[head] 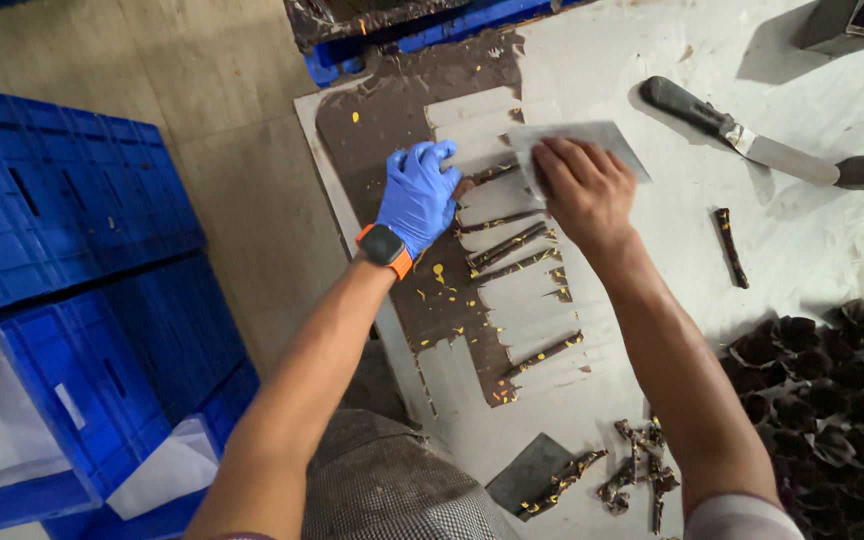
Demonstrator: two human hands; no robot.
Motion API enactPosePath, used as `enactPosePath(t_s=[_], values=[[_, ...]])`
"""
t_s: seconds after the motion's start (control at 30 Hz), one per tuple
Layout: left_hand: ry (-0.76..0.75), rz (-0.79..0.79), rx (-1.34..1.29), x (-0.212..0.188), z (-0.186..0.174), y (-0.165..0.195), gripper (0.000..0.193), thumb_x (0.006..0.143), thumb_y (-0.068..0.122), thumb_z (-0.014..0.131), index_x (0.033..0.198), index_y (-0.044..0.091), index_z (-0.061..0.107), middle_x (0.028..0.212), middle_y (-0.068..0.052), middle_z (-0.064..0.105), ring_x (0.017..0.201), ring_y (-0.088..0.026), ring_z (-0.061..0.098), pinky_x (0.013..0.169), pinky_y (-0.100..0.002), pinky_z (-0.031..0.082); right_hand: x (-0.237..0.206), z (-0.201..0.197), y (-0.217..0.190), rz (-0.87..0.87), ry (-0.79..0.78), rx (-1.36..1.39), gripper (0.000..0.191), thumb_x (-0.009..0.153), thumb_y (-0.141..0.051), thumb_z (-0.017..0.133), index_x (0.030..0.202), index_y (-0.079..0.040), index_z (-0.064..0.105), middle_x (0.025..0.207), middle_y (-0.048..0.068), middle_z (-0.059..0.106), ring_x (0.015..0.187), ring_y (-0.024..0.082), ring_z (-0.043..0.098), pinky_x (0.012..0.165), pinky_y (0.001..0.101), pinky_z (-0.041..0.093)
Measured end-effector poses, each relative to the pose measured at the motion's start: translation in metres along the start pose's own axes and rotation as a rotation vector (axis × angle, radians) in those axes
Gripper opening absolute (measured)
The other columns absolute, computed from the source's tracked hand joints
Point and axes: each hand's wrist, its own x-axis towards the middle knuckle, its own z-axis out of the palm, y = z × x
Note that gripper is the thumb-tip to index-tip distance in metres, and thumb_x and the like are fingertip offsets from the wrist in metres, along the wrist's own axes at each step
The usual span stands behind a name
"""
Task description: The person repeatedly smooths small dark decorative items on a flat work surface using a rectangular sanding block. They handle the items one at a time, rubbing each piece against the block, then placing them aside on a white sheet. The person also smooths a larger flat board with the same block.
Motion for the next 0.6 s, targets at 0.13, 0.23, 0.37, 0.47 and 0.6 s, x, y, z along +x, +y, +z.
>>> enactPosePath(t_s=[0.13, 0.23, 0.37, 0.47, 0.6], values=[[-0.012, -0.131, 0.043, -0.003, -0.002, 0.001, 0.045, 0.098, 0.047, 0.070, 0.119, 0.007, 0.068, 0.140, -0.012, 0.054, 0.127, -0.033, 0.048, 0.105, -0.054, 0.034, 0.023, 0.032, 0.012, -0.121, -0.079, -0.011, 0.025, 0.090, -0.013, 0.073, 0.115, -0.007, 0.074, 0.119, 0.005, 0.073, 0.111, 0.022, 0.070, 0.090, 0.0375, 0.056], [0.144, -0.149, -0.068, 0.007, 0.001, 0.011, 0.065, 0.095, 0.048, 0.068, 0.142, 0.004, 0.057, 0.148, -0.010, 0.051, 0.132, -0.029, 0.049, 0.106, -0.052, 0.035, 0.032, 0.054, 0.017, -0.160, -0.139, -0.067, 0.031, 0.090, -0.016, 0.068, 0.119, -0.008, 0.073, 0.123, 0.006, 0.071, 0.116, 0.023, 0.068, 0.096, 0.0393, 0.056], [0.159, -0.131, -0.173, 0.030, 0.014, 0.030, 0.076, 0.094, 0.051, 0.072, 0.147, 0.002, 0.049, 0.151, -0.014, 0.047, 0.129, -0.032, 0.048, 0.106, -0.053, 0.035, 0.036, 0.067, 0.020, -0.145, -0.173, -0.026, 0.032, 0.089, -0.020, 0.065, 0.118, -0.009, 0.072, 0.123, 0.007, 0.071, 0.116, 0.025, 0.069, 0.094, 0.0400, 0.055], [0.137, -0.194, -0.160, 0.036, 0.019, 0.030, 0.068, 0.092, 0.040, 0.075, 0.145, 0.005, 0.052, 0.153, -0.013, 0.047, 0.129, -0.031, 0.048, 0.109, -0.052, 0.036, 0.040, 0.072, 0.018, -0.149, -0.164, 0.013, 0.041, 0.091, -0.034, 0.063, 0.117, -0.003, 0.072, 0.121, 0.011, 0.071, 0.109, 0.026, 0.070, 0.089, 0.0388, 0.056], [0.113, -0.262, -0.131, 0.021, 0.017, 0.013, 0.063, 0.081, 0.024, 0.075, 0.139, 0.008, 0.056, 0.151, -0.014, 0.049, 0.132, -0.031, 0.048, 0.109, -0.052, 0.034, 0.046, 0.087, 0.004, -0.170, -0.146, -0.003, 0.042, 0.095, -0.041, 0.061, 0.114, -0.006, 0.072, 0.119, 0.007, 0.072, 0.106, 0.023, 0.071, 0.086, 0.0360, 0.056]])
